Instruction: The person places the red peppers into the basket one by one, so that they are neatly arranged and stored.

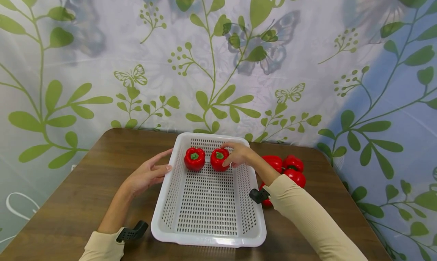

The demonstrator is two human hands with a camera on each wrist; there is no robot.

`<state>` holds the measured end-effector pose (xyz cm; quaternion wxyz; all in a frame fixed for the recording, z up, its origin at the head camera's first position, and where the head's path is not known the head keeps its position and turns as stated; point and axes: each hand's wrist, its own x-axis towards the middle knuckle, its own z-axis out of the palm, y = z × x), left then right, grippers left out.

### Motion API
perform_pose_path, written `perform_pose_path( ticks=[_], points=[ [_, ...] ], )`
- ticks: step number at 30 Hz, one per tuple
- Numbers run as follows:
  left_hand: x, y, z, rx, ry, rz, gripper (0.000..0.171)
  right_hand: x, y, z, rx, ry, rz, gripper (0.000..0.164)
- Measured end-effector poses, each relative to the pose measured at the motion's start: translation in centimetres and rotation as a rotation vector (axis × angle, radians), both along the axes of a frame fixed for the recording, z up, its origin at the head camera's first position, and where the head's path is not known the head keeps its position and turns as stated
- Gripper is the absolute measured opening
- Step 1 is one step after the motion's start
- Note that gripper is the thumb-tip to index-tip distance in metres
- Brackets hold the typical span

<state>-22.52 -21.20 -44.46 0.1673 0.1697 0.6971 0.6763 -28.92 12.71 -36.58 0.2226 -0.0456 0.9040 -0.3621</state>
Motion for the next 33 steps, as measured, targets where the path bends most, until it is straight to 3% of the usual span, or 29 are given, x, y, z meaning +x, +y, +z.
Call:
perform_pose_path(
  ticks=[12,24,33],
  points=[
    [0.1,0.1,-0.2,0.022,0.001,-0.016,0.070,-0.2,0.5,0.3,0.010,-0.023,0.024,0.076],
    [0.2,0.3,-0.1,0.020,0.001,-0.013,0.071,1.0,3.5,4.1,-0.001,0.040,0.062,0.080],
    [0.3,0.3,0.1,0.008,0.005,0.006,0.071,2.3,6.9,5.6,0.006,0.094,0.056,0.083]
  ],
)
